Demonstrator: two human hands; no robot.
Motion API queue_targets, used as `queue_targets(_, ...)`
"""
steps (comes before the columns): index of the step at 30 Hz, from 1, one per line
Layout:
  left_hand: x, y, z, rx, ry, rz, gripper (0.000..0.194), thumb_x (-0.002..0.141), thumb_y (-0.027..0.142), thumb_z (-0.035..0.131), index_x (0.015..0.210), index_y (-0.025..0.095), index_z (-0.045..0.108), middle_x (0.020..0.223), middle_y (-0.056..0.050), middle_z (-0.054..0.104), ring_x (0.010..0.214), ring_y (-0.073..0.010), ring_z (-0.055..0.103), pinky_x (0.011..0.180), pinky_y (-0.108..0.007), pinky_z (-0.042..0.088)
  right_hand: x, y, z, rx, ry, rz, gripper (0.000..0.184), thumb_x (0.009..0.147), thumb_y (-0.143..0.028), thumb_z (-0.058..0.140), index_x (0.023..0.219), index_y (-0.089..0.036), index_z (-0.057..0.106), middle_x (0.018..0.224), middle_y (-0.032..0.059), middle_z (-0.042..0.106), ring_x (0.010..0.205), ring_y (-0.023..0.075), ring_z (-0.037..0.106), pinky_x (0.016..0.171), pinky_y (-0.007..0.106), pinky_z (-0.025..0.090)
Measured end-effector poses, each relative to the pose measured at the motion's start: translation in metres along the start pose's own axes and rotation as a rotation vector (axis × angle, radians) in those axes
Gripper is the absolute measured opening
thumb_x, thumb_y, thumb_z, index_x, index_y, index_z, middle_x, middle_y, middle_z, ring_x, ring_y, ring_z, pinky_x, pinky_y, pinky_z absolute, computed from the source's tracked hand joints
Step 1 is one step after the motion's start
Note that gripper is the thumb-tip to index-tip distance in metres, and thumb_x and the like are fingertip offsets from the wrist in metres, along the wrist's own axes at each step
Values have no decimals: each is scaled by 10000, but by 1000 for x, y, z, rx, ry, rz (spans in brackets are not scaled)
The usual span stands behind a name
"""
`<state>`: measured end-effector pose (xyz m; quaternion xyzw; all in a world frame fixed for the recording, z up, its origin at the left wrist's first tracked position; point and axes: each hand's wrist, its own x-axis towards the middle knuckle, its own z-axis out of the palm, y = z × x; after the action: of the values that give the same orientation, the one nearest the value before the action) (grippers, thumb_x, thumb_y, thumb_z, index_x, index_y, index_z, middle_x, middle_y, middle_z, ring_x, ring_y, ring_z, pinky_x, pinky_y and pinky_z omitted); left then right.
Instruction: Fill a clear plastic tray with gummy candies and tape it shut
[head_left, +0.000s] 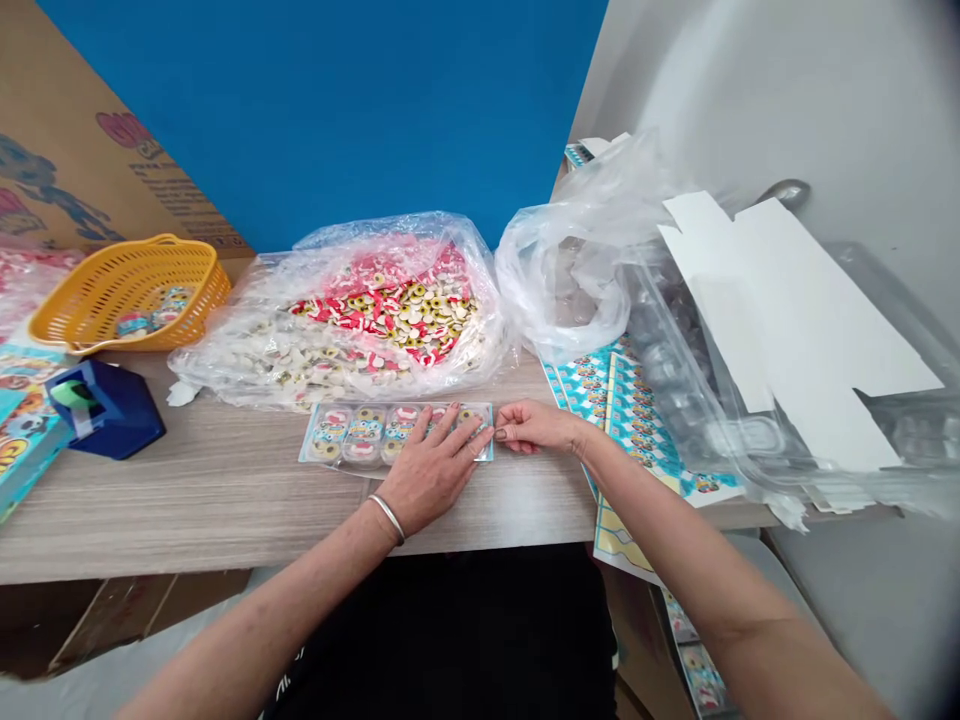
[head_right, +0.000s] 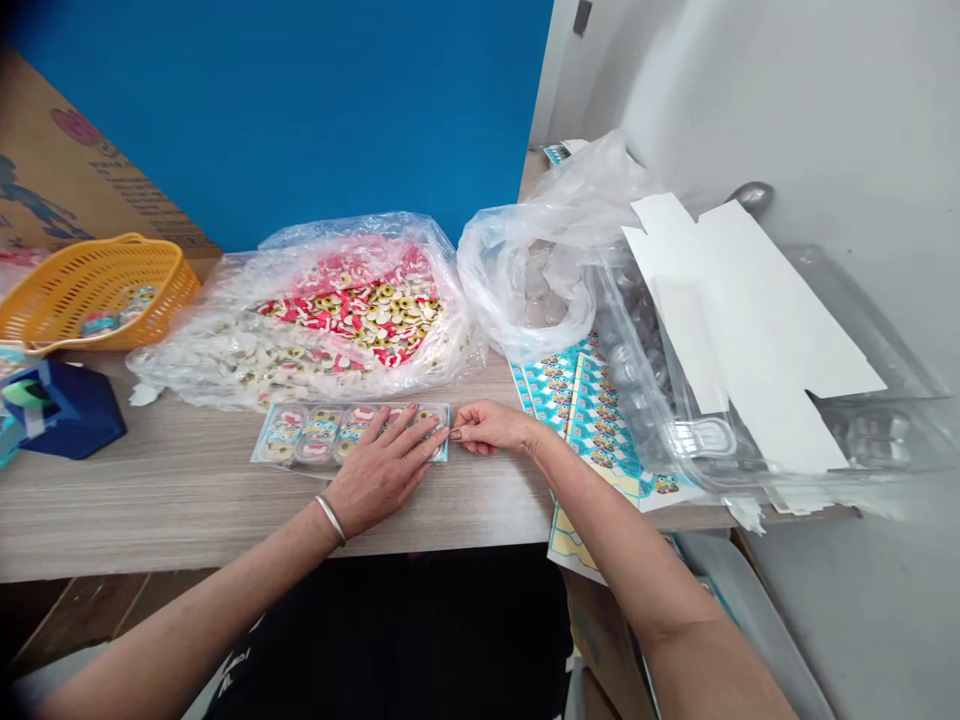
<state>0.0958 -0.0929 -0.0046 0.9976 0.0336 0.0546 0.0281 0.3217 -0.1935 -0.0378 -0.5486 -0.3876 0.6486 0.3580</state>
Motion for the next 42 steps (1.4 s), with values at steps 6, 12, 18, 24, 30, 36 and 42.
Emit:
queue_targets(6, 0, 0, -1, -2, -6, 6, 496, 999, 234, 438, 1494, 258, 439, 1530, -59, 476, 1453, -370, 338, 1165, -638, 285, 3, 7, 3, 5, 90, -2, 385, 691, -488, 778, 754, -169, 572, 608, -40, 627, 410, 61, 499, 318, 147, 299)
queue_targets(12, 0, -1, 1, 0, 5, 15, 487, 1003, 230, 429, 1490, 247, 443, 1526, -62, 482, 1451, -374, 343, 1161, -646, 286, 10, -14, 5, -207, 58, 121, 126, 738, -283, 644, 705, -169, 603, 611, -28, 647, 421, 63, 499, 350, 161, 337)
queue_targets(18, 0, -2, 2, -6, 13, 15, 476, 1004, 241, 420, 1478, 240, 458, 1529, -67, 480, 1447, -380, 349, 1160, -650, 276, 14, -19, 19, -409, 229, 200, 151, 741, -151, 603, 592, -169, 593, 488, -8, 596, 386, 99, 490, 396, 212, 380)
queue_targets(24, -1, -2, 0, -94, 20, 2, 546, 960, 252, 503, 1491, 180, 400, 1521, -128, 479, 1466, -346, 330, 1179, -610, 269, -25, -12, 60, -658, 617, -168, 582, 730, -83, 576, 1309, -142, 561, 1358, 168, 592, 1230, 290, 578, 1011, 423, 485)
queue_targets(30, -15, -33, -14, -132, -6, 101, 691, 825, 258, 683, 1442, 113, 407, 1587, -218, 336, 1495, -332, 269, 1189, -543, 288, -21, -3, 98, -984, 620, -321, 845, 832, -177, 619, 1583, -164, 232, 1632, 167, 258, 1500, 347, 242, 1182, 551, 303)
queue_targets(36, -53, -83, -31, 69, -66, -37, 832, 814, 459, 704, 1546, 343, 327, 1579, -98, 401, 1413, -431, 345, 1110, -704, 233, -16, -3, 83, -1189, 599, -279, 773, 911, -222, 578, 1597, -241, 221, 1637, 104, 276, 1495, 369, 244, 1153, 611, 302)
queue_targets(42, -41, -16, -17, 82, 16, -200, 685, 880, 525, 592, 1498, 277, 429, 1526, -132, 447, 1117, -362, 548, 878, -500, 476, -24, -6, 38, -1236, 576, -215, 835, 805, -51, 520, 1581, -254, 290, 1643, 53, 272, 1512, 378, 186, 1157, 612, 301)
